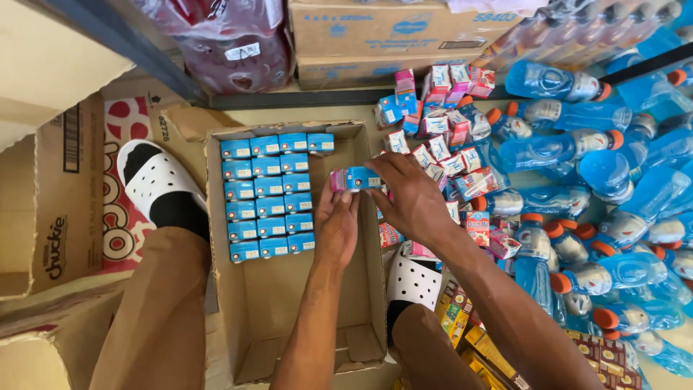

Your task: The person sits on the floor and arranges small blue and pink cartons into a large cardboard box. They pick up the cartons from a pile on the floor and place them neatly in rows inside the box.

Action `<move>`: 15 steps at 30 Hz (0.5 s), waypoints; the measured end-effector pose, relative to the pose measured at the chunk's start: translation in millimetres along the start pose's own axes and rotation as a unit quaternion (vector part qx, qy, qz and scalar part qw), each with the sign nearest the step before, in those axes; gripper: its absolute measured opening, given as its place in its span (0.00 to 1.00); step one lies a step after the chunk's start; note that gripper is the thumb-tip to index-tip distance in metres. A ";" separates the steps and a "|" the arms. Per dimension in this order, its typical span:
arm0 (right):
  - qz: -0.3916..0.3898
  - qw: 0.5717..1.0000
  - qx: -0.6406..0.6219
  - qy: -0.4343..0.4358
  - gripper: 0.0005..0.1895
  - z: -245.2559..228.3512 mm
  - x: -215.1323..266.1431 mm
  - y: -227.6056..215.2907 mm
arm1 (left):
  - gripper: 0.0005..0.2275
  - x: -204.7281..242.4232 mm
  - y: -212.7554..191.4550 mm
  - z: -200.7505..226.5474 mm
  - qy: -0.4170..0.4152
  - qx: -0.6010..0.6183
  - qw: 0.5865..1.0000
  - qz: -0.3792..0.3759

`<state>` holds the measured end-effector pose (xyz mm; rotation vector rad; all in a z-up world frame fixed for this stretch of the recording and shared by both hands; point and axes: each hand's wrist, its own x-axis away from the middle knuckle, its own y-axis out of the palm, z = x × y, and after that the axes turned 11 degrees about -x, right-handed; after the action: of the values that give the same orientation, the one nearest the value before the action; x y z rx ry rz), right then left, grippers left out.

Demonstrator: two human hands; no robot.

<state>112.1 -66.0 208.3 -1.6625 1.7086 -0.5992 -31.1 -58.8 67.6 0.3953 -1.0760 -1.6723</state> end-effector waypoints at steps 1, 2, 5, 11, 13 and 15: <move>-0.004 1.000 0.000 -0.001 0.24 2.7 -2.8 6.7 | 0.28 -2.0 -4.2 -2.7 0.001 0.002 1.000 0.003; -0.006 1.000 0.019 -0.008 0.24 5.2 -5.3 13.1 | 0.28 -3.7 -8.1 -5.3 0.000 -0.021 1.000 0.020; -0.015 0.997 0.069 -0.025 0.24 13.6 -16.3 30.6 | 0.27 -13.0 -16.2 -13.2 -0.015 -0.023 0.998 0.054; -0.024 0.984 0.175 -0.031 0.23 42.4 -29.8 57.4 | 0.30 -36.8 -35.1 -44.0 -0.033 0.010 0.996 0.080; -0.028 0.981 0.191 -0.024 0.22 47.2 -33.3 63.8 | 0.30 -41.5 -34.4 -46.0 -0.046 0.003 0.993 0.105; 0.002 0.963 0.259 -0.072 0.20 49.0 -37.4 68.3 | 0.31 -45.2 -31.1 -44.2 -0.047 -0.006 0.996 0.080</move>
<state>100.2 -17.2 131.2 -1.2925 1.3065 -0.8206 -0.8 -37.7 7.6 0.2185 -1.1353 -1.5659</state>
